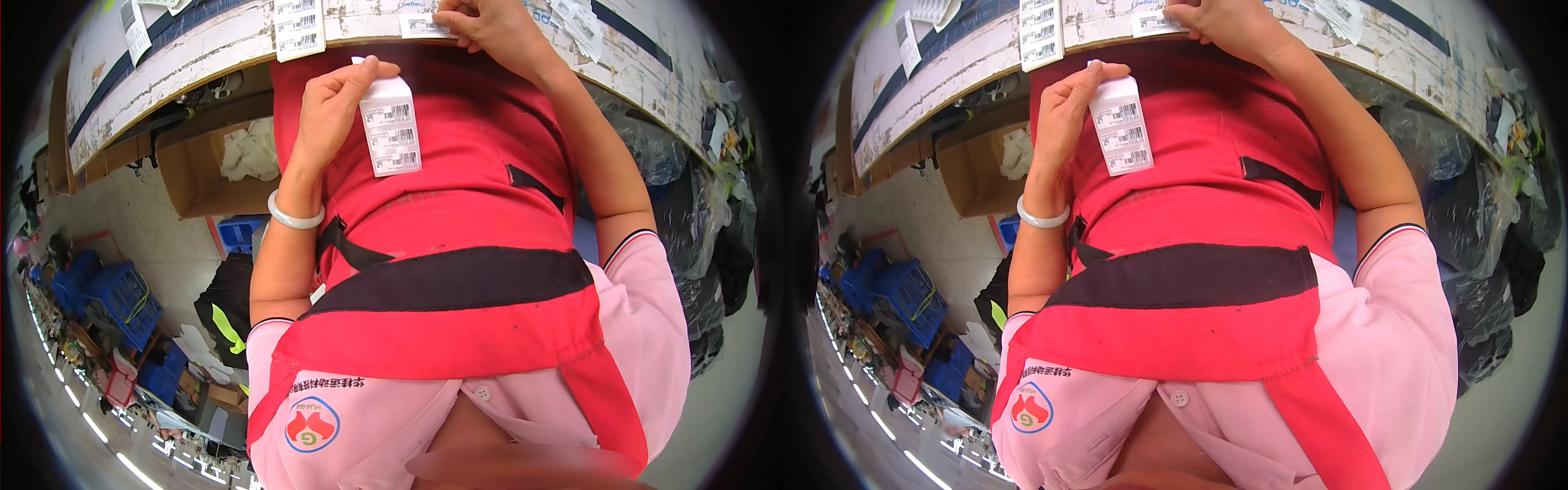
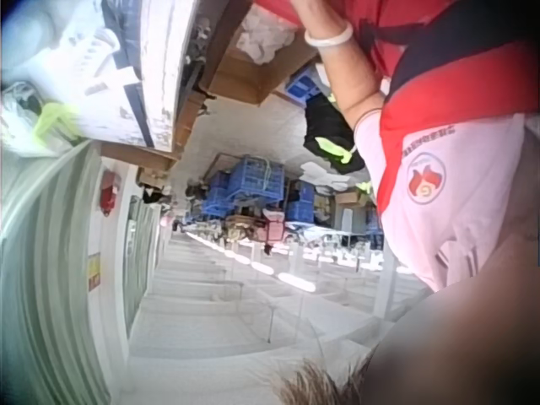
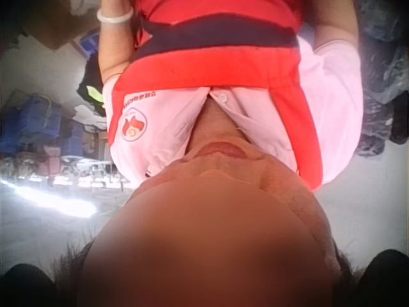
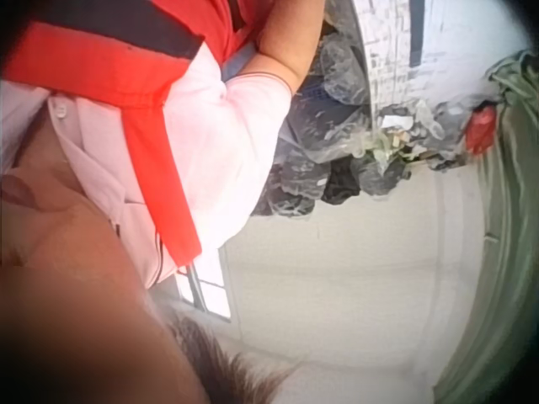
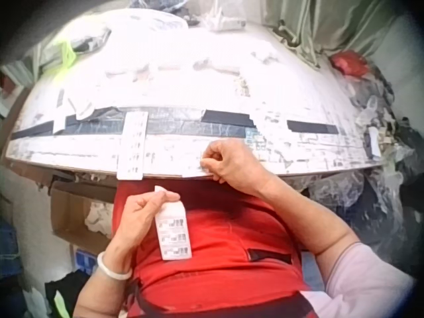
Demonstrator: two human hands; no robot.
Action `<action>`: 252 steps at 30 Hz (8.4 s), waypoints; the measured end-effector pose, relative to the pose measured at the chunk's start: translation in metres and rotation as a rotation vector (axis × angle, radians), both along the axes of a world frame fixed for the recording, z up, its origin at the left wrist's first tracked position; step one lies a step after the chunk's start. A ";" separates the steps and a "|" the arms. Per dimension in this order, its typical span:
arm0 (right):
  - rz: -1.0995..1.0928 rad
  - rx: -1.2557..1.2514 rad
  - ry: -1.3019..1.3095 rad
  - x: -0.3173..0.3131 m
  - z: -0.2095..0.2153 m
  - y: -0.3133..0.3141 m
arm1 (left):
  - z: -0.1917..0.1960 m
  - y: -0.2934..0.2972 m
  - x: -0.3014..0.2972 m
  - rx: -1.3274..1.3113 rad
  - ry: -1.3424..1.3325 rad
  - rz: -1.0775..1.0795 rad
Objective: Inspecting and peeling small adhesive labels from a larger sheet at a factory workbench.
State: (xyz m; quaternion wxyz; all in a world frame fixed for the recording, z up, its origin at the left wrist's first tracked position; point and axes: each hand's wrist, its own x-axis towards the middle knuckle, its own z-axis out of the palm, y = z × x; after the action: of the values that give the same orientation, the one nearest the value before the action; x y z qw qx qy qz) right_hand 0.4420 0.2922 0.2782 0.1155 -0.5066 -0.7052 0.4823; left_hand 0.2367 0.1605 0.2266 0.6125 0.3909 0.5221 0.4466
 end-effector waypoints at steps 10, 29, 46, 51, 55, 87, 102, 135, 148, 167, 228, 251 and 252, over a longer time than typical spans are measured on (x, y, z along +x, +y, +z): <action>-0.425 0.141 0.304 0.113 -0.003 0.017 | 0.008 -0.012 -0.004 -0.059 -0.064 0.091; 0.160 -0.314 0.315 0.006 -0.008 -0.072 | 0.021 -0.011 0.007 0.085 -0.093 0.080; -0.092 -0.048 0.302 0.018 -0.019 -0.030 | 0.007 -0.010 0.001 0.019 -0.086 -0.075; -0.172 -0.168 0.256 0.018 -0.005 -0.007 | 0.007 -0.009 0.001 0.065 0.026 -0.050; -0.142 -0.165 0.237 0.013 -0.007 -0.001 | 0.005 -0.007 0.003 0.061 0.039 -0.052; -0.091 -0.034 0.133 0.003 -0.015 -0.005 | -0.003 -0.008 0.006 0.037 0.041 -0.075; -0.539 0.399 0.125 0.159 -0.021 0.021 | 0.029 -0.020 0.005 -0.082 -0.141 -0.097; 0.108 0.178 0.398 0.003 -0.019 -0.078 | 0.014 -0.018 0.003 -0.058 -0.197 -0.092; 0.039 0.307 0.308 0.002 -0.021 -0.057 | -0.003 -0.014 0.005 0.019 -0.158 0.008; -0.061 -0.206 0.133 0.007 -0.002 0.007 | -0.007 -0.016 0.009 0.044 -0.001 0.029; -0.493 0.792 -0.287 0.140 -0.005 0.013 | 0.020 -0.025 0.013 -0.139 -0.253 -0.171; 0.100 -0.036 0.374 0.004 -0.027 -0.084 | -0.001 -0.037 0.008 -0.088 -0.138 -0.052; 0.134 -0.020 0.362 0.005 -0.028 -0.081 | -0.001 -0.037 0.009 -0.086 -0.137 -0.047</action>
State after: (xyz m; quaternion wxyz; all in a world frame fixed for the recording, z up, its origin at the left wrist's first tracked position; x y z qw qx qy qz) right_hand 0.4469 0.2111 0.2504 0.2030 -0.3645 -0.7004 0.5791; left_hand 0.2457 0.1231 0.2259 0.6733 0.3451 0.4881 0.4351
